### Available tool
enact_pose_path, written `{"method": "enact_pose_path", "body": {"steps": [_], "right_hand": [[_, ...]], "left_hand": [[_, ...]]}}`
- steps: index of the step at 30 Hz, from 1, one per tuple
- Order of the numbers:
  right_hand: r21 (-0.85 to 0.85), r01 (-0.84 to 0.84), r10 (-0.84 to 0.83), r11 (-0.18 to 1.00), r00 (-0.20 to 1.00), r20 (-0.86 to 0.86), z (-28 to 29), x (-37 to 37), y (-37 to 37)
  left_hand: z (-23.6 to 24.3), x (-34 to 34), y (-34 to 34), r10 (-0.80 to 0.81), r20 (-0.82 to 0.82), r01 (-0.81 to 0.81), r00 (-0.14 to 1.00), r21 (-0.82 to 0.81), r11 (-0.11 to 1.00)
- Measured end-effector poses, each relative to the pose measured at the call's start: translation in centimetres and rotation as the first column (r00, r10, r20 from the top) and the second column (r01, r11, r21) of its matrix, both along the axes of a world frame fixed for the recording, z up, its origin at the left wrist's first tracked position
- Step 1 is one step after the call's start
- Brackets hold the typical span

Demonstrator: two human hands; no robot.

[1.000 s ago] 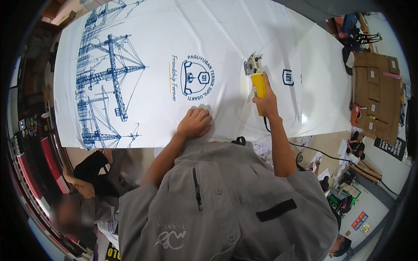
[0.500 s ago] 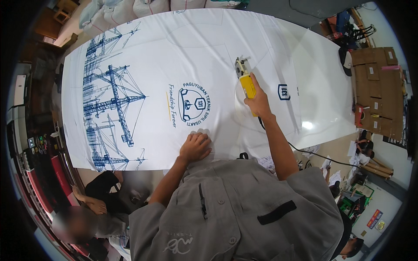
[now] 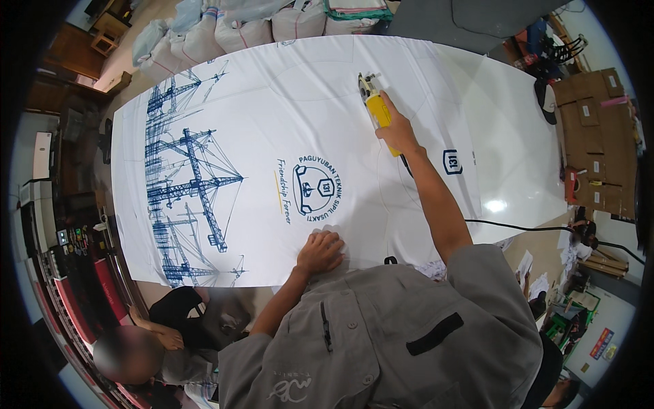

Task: The person uses a yellow electric fabric cutter to cut a large white sheet of fabric laid out on a table. They follow a pre-drawn pattern on the fabric, cutting out a specific shape. After cutting, they lift the cut piece and place it aside before continuing to cut another section of the fabric.

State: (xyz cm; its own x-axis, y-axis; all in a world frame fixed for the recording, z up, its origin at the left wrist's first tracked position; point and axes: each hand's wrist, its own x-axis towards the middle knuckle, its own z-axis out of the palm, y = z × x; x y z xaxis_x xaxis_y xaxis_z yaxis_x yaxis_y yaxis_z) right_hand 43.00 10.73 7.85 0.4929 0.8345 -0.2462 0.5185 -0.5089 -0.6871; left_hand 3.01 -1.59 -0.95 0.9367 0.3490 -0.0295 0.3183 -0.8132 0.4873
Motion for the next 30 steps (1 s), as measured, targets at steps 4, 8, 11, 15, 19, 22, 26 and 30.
{"method": "enact_pose_path", "body": {"steps": [4, 8, 11, 15, 19, 22, 26, 30], "right_hand": [[-0.021, -0.006, 0.006, 1.0, 1.0, 0.008, 0.8, 0.3, 3.1], [-0.005, 0.006, -0.006, 1.0, 1.0, 0.027, 0.5, 0.8, 5.7], [-0.02, -0.004, 0.005, 1.0, 1.0, 0.005, 0.8, 1.4, 7.6], [-0.038, -0.02, 0.019, 0.999, 1.0, -0.017, 1.0, 2.8, 9.2], [0.024, 0.027, -0.025, 0.999, 0.994, -0.105, 0.7, 4.2, 5.9], [0.167, 0.006, 0.025, 0.986, 0.982, -0.186, -1.2, 7.3, -0.3], [0.148, 0.058, 0.002, 0.987, 0.925, -0.379, -1.5, 11.1, -7.3], [0.211, 0.203, -0.046, 0.956, 0.816, -0.577, -3.5, 12.5, -12.6]], "left_hand": [[0.0, -0.1, -0.1, 0.001, -0.008, -0.001, 1.0, -0.014, 1.0], [0.3, 0.0, 0.0, -0.001, -0.03, 0.001, 1.0, 0.002, 1.0], [1.2, 0.1, 0.0, 0.001, -0.023, -0.001, 1.0, 0.01, 1.0], [2.4, 0.5, 0.5, -0.003, 0.021, 0.003, 1.0, -0.038, 0.999], [2.0, 0.5, 2.2, 0.046, 0.055, -0.033, 0.997, -0.223, 0.974], [2.1, 0.0, 6.3, 0.32, 0.142, -0.296, 0.937, -0.166, 0.941], [2.6, -1.2, 13.8, 0.725, 0.033, -0.676, 0.688, 0.393, 0.623], [2.5, -2.3, 15.7, 0.851, -0.298, -0.766, 0.433, 0.375, 0.521]]}}
